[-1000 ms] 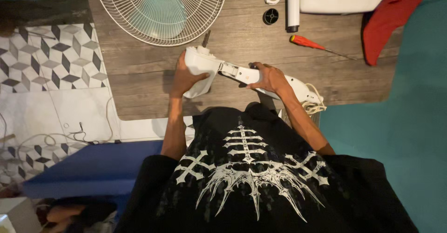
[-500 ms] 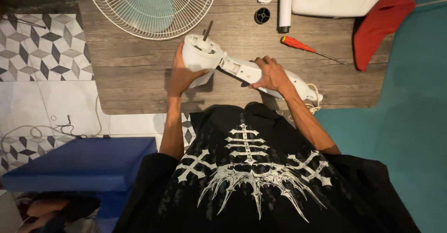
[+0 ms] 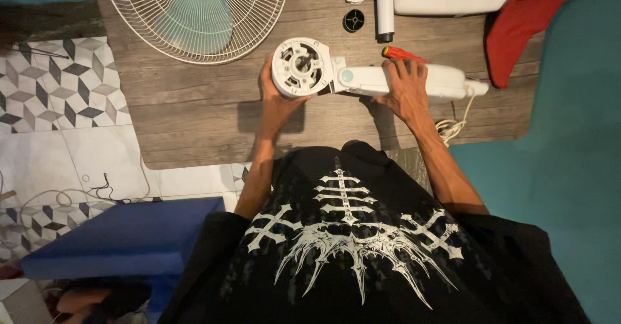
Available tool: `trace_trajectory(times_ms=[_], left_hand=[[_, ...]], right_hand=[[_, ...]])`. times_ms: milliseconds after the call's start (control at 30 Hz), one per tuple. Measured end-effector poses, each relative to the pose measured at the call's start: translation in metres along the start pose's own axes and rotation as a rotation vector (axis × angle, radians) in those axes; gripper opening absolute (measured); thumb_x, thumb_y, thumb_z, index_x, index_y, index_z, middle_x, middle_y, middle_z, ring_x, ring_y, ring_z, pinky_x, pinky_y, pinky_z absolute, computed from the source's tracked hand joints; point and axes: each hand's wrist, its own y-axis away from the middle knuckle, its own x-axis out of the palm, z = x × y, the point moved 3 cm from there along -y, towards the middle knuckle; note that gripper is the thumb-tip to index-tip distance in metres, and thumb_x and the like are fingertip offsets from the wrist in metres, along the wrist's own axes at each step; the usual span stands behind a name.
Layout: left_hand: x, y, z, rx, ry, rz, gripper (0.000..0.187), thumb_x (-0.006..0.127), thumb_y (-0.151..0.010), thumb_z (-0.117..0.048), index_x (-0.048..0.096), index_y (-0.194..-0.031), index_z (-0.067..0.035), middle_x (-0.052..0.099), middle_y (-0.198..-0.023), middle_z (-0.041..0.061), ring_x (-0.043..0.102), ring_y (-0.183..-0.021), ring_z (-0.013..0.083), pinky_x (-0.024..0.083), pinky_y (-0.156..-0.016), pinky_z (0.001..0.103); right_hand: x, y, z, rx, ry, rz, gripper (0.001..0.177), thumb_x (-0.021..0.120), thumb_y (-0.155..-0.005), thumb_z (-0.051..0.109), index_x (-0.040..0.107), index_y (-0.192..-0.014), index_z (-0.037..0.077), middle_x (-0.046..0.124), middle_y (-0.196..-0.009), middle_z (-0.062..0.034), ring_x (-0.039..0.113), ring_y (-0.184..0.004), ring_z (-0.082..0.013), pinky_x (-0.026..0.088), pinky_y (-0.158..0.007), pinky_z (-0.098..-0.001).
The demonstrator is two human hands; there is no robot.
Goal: The person disassembles an electric fan by removing the front grille, then uses a screwdriver to loosen screws on the fan head. They remove the fan blade and motor housing, exposing the internal motor and wiring.
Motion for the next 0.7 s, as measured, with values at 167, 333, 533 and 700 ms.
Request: trace_trajectory(times_ms=[167, 333, 533, 700], left_hand=[[0.004, 0.018, 0.006, -0.131, 0.056, 0.05, 0.11, 0.105, -0.068, -0.021, 0.038, -0.155, -0.004, 0.053, -0.145, 0.02, 0.054, -0.138, 0.0337, 0.042, -0.124, 0.047], [-0.001, 0.022, 0.009, 0.068, -0.093, 0.022, 0.122, 0.105, -0.07, -0.028, 0.025, -0.159, -0.003, 0.042, -0.154, 0.021, 0.037, -0.148, 0.0376, 0.03, -0.128, 0.051], [-0.016, 0.009, -0.012, -0.11, -0.072, 0.209, 0.145, 0.104, -0.051, -0.04, 0.017, -0.159, 0.003, 0.026, -0.159, 0.026, 0.025, -0.151, 0.0435, 0.026, -0.127, 0.052], [-0.021, -0.02, -0.063, 0.034, -0.27, 0.374, 0.141, 0.106, -0.048, -0.04, 0.025, -0.157, -0.002, 0.022, -0.163, 0.023, 0.02, -0.152, 0.0458, 0.023, -0.126, 0.056]], right_hand=[[-0.001, 0.013, 0.001, -0.036, 0.045, -0.079, 0.089, 0.097, -0.057, 0.031, 0.058, -0.134, 0.008, 0.058, -0.136, -0.0117, 0.049, -0.126, -0.0344, 0.033, -0.107, -0.056], [0.002, 0.019, 0.008, -0.03, 0.057, -0.134, 0.086, 0.097, -0.058, 0.026, 0.059, -0.134, 0.007, 0.058, -0.135, -0.0108, 0.048, -0.127, -0.0343, 0.032, -0.11, -0.0562], [0.01, 0.022, 0.006, 0.0, 0.045, -0.135, 0.085, 0.096, -0.06, 0.028, 0.059, -0.134, 0.006, 0.058, -0.137, -0.0097, 0.048, -0.128, -0.0347, 0.033, -0.11, -0.056], [0.016, 0.03, 0.006, 0.009, 0.035, -0.136, 0.086, 0.095, -0.064, 0.036, 0.058, -0.136, 0.005, 0.057, -0.141, -0.0091, 0.047, -0.129, -0.0353, 0.032, -0.11, -0.0557]])
